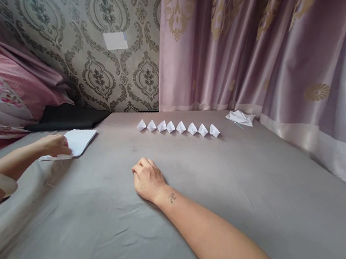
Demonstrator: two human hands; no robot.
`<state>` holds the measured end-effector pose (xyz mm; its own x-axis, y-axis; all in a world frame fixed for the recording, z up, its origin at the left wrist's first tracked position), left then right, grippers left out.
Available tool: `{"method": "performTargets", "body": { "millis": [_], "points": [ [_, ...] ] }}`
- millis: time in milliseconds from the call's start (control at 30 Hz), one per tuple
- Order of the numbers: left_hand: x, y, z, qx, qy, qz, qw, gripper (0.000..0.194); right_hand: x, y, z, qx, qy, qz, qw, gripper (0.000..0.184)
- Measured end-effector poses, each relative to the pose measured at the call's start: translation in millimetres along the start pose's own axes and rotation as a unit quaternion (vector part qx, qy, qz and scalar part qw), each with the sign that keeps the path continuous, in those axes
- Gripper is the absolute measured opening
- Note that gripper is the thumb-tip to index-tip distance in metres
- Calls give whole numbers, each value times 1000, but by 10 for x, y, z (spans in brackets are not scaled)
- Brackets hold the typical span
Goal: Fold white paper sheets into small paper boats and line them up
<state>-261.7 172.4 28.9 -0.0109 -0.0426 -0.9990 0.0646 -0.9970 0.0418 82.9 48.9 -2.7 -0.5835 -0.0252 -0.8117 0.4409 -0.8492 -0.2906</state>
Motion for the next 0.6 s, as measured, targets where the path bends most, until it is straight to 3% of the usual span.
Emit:
{"method": "performTargets", "body": {
  "millis": [200,367,500,600],
  "points": [
    [-20,129,-19,-8,-63,-3,998,19,-12,-3,-5,-1,2,-5,1000,23],
    [-75,182,-42,11,-38,6,999,24,-4,-7,-6,-10,-3,-7,1000,22],
    [-171,281,-70,44,46,1,998,57,2,-27,-8,-13,-9,-10,1000,22],
    [-130,364,-170,99,99,58,988,78,19,-48,-25,-1,-14,0,1000,22]
  ]
}}
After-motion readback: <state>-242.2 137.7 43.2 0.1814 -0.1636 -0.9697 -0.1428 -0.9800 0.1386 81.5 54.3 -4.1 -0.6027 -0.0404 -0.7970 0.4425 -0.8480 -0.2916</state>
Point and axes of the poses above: each hand's wrist, its own y-axis away from the middle knuckle, its own x-axis out of the palm, z = x × y, the point moved 7 cm from there along -y, towards the middle knuckle, and after that the axes turned 3 degrees about x, right-handed, at the moved point
